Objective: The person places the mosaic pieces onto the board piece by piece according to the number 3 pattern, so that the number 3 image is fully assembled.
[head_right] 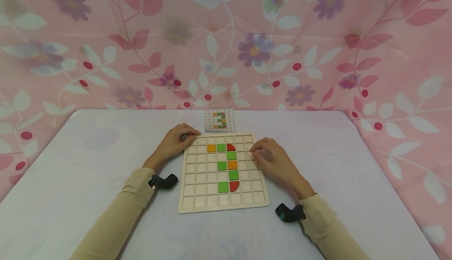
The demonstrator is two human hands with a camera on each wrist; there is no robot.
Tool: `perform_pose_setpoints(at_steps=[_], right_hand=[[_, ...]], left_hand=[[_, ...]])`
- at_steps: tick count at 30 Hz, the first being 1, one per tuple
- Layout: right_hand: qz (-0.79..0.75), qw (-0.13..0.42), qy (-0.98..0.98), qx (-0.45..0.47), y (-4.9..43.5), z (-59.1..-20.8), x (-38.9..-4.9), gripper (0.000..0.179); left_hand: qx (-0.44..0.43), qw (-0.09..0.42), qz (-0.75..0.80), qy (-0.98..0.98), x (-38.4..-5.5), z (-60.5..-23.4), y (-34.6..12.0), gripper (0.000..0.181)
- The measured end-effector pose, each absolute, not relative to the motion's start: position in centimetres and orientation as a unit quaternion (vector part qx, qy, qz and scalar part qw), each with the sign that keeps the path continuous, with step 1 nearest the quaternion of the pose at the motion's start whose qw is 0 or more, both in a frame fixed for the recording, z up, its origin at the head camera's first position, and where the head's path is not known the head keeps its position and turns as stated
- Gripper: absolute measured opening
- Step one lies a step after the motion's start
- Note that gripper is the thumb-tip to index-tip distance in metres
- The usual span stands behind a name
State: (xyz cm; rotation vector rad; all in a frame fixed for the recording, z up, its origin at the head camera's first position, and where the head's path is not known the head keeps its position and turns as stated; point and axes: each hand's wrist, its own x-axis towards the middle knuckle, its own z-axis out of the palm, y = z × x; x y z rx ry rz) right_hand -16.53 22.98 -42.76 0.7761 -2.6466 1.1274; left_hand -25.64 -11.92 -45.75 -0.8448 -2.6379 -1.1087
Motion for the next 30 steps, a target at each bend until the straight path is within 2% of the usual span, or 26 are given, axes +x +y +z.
perform_pose_setpoints(at_steps=[5,17,24,30], right_hand=[[0.38,0.104,-0.888,0.235,24.5,-43.1,-17.6,0.019],[0.369,0.087,-0.908,0.18,26.0,-44.4,-18.4,0.025],[0.315,0.099,-0.926,0.184,26.1,-45.1,-18.5,0.036],[0.295,0.115,-0.929,0.19,26.1,-45.2,-18.4,0.032]], left_hand=[[-0.286,0.084,-0.37,-0.88,-25.6,-45.7,-11.8,0.016],[-0.289,0.088,-0.372,-0.878,-25.3,-45.6,-11.9,0.016],[-0.289,0.087,-0.374,-0.877,-25.2,-45.4,-11.9,0.016],[-0.292,0.088,-0.372,-0.877,-25.3,-45.5,-11.8,0.016]])
